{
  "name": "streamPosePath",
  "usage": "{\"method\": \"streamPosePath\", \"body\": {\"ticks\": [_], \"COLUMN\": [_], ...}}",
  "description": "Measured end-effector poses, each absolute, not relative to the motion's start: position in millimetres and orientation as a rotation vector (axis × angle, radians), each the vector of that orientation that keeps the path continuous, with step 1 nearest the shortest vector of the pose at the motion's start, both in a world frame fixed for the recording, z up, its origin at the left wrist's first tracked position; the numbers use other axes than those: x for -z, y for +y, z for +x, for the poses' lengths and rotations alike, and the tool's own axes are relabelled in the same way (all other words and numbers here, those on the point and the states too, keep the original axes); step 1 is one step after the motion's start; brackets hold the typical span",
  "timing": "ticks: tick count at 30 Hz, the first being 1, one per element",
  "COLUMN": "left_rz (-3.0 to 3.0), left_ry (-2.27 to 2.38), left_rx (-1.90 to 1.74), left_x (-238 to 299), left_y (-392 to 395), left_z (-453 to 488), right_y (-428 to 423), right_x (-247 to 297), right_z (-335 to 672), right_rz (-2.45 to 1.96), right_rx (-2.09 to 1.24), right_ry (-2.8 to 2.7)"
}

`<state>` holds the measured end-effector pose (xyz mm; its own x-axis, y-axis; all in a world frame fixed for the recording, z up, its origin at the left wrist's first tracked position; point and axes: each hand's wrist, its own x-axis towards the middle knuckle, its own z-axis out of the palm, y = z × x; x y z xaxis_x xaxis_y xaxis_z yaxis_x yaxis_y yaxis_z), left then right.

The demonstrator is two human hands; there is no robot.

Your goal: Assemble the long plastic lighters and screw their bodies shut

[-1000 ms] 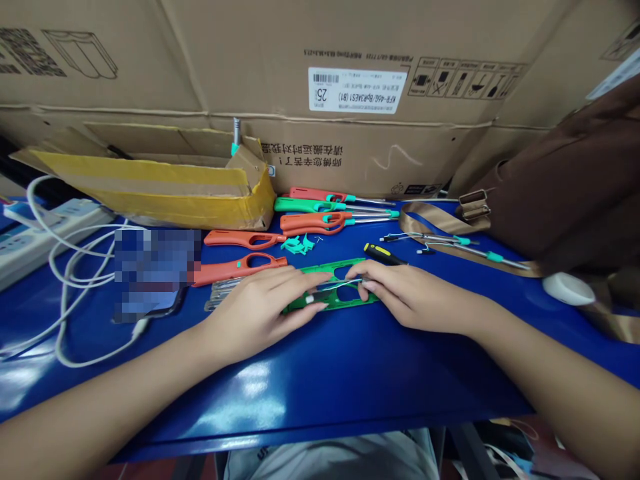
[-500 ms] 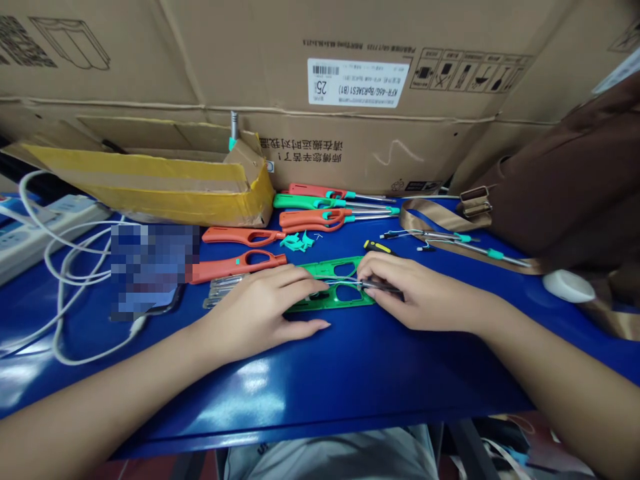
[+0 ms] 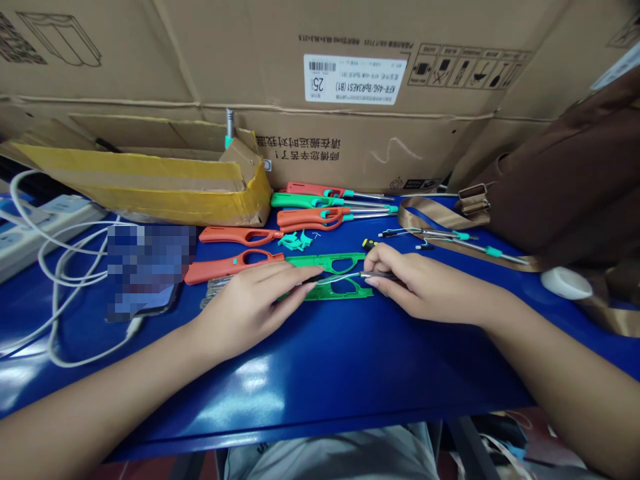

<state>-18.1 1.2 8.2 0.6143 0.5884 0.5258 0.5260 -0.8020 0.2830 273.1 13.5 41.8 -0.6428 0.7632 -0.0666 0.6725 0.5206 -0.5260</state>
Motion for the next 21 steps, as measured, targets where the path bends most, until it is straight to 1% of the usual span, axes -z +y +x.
{"method": "streamPosePath", "body": {"ticks": [7, 13, 21], "left_rz": [2.712, 2.7, 2.691], "left_ry": [0.998, 0.93, 0.906], "left_rx": [-0.886, -0.702, -0.703], "left_x": [-4.1, 6.2, 5.7], "left_y": [6.6, 10.7, 11.2], "left_z": [-17.1, -16.3, -17.3], "right_y": [15.6, 16.2, 17.5], "right_x": [-37.9, -37.8, -37.4], "right_z": [273.2, 276.9, 277.8], "right_rz": [-1.068, -1.133, -1.127], "right_rx": [-0.734, -0.69, -0.592], "right_ry": [-2.682, -2.75, -2.765]}}
